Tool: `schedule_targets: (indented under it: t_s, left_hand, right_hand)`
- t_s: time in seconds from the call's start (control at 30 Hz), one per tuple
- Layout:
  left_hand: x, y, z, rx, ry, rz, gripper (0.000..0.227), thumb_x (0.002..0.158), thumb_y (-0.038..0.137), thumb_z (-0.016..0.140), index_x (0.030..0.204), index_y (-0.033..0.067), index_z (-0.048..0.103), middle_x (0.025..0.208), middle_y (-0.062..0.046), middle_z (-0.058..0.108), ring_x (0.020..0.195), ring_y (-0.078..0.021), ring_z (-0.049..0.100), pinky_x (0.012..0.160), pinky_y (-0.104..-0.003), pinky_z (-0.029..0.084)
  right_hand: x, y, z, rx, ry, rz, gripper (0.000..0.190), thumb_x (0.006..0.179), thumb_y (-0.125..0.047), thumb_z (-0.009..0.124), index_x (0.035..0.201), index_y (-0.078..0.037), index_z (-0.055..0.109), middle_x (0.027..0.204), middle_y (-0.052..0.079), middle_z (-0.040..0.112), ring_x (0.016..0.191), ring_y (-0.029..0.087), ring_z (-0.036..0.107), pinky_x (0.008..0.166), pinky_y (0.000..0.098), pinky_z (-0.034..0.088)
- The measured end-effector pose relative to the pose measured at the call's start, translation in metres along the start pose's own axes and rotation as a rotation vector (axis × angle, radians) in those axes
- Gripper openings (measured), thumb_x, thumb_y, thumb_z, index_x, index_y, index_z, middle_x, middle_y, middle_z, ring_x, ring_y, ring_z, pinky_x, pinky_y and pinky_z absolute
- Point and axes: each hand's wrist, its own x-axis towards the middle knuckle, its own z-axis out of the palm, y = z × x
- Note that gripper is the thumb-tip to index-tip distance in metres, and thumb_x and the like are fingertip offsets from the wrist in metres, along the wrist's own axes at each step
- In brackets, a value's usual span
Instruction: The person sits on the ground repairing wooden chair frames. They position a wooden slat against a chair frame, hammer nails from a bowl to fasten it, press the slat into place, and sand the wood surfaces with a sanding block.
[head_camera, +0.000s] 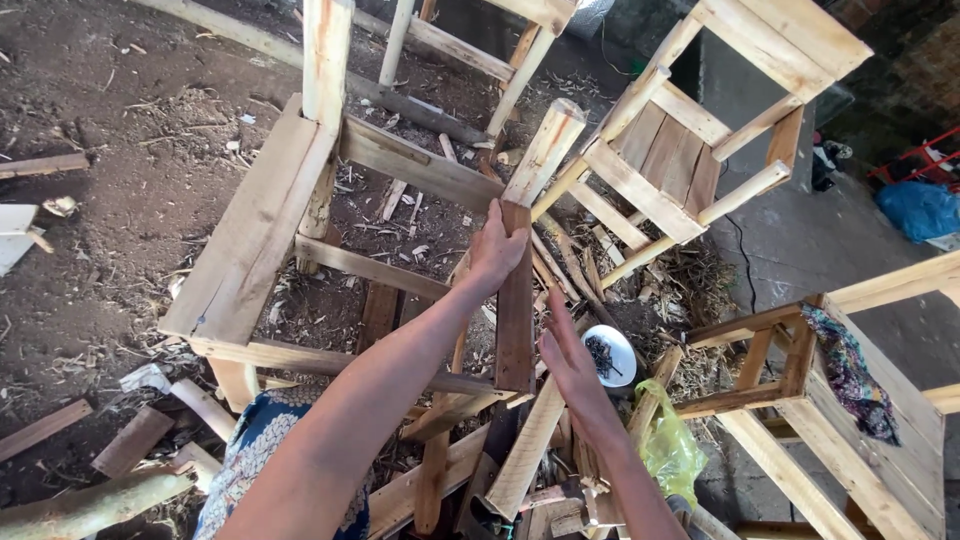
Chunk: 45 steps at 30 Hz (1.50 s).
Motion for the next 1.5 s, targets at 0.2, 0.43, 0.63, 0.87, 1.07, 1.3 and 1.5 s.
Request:
schedule_targets:
  t_s: [0.2,0.43,0.63,0.87,1.07,1.3,1.5]
  left_hand:
    - [-0.016,0.029,-0.003,-0.445,0.064,-0.08,0.04,0.078,0.007,0.046,0.117,-0.002,0.042,0.101,-0.02,0.059,0.086,-0.0284,0.063,0.072,-0.036,0.054]
    - [-0.044,0.053,-0.008,-0.781,-0.032,-0.196,0.062,0.076,-0.005,0.041,0.136,0.0033,0.029,0.113,-0.02,0.05,0.095,-0.0292,0.057,0.078,-0.038,0.053]
    - [-0.088,0.07,-0.022,-0.873,-0.281,-0.214,0.074,0.082,0.002,0.048,0.145,0.02,0.013,0.051,-0.005,0.05,0.034,-0.0131,0.04,0.029,-0.025,0.025]
    - [-0.093,0.065,-0.014,-0.949,-0.292,-0.166,0.039,0.081,0.001,0.048,0.108,0.0099,0.021,0.046,-0.008,0.049,0.03,-0.0177,0.042,0.025,-0.03,0.029]
    - [-0.099,0.073,-0.018,-0.99,-0.276,-0.082,0.052,0.077,-0.004,0.049,0.117,0.0073,0.018,0.05,-0.01,0.049,0.033,-0.0191,0.045,0.026,-0.029,0.032]
    - [-0.135,0.103,-0.028,-0.71,-0.023,0.136,0.083,0.08,0.015,0.054,0.148,0.0178,0.005,0.151,-0.018,0.012,0.136,-0.036,0.023,0.107,-0.059,0.024]
    - [-0.165,0.103,-0.036,0.241,0.319,1.427,0.075,0.085,0.068,0.032,0.137,0.0142,0.04,0.142,-0.019,0.03,0.131,-0.0392,0.033,0.112,-0.065,0.025]
  right_hand:
    - [-0.024,0.015,-0.019,-0.539,0.166,-0.685,0.084,0.071,-0.066,0.053,0.138,-0.018,0.037,0.147,0.005,0.038,0.135,0.024,0.039,0.115,0.0463,0.032]
    - [-0.03,-0.014,-0.019,-0.417,0.513,-0.705,0.025,0.082,-0.007,0.06,0.107,-0.006,0.063,0.115,0.012,0.066,0.101,0.02,0.066,0.088,0.0284,0.054]
    - [-0.041,-0.027,-0.024,0.094,0.66,-0.762,0.021,0.093,-0.011,0.052,0.111,0.0,0.056,0.11,0.015,0.064,0.086,0.023,0.068,0.083,0.0304,0.06]
    - [-0.051,-0.031,-0.028,0.259,0.698,-0.814,0.027,0.092,-0.02,0.056,0.109,0.0,0.055,0.11,0.016,0.063,0.084,0.02,0.067,0.08,0.0278,0.058]
    - [-0.058,-0.026,-0.03,0.25,0.662,-0.872,0.027,0.082,-0.007,0.065,0.106,-0.001,0.055,0.109,0.015,0.061,0.093,0.021,0.063,0.088,0.0316,0.057]
    - [-0.071,-0.025,-0.037,0.179,0.589,-0.861,0.027,0.079,-0.013,0.068,0.103,-0.008,0.055,0.111,0.012,0.06,0.109,0.021,0.056,0.101,0.0369,0.046]
    - [-0.084,-0.019,-0.061,0.607,0.413,-0.859,0.033,0.081,-0.013,0.072,0.106,-0.005,0.053,0.122,0.014,0.05,0.107,0.024,0.057,0.101,0.04,0.049]
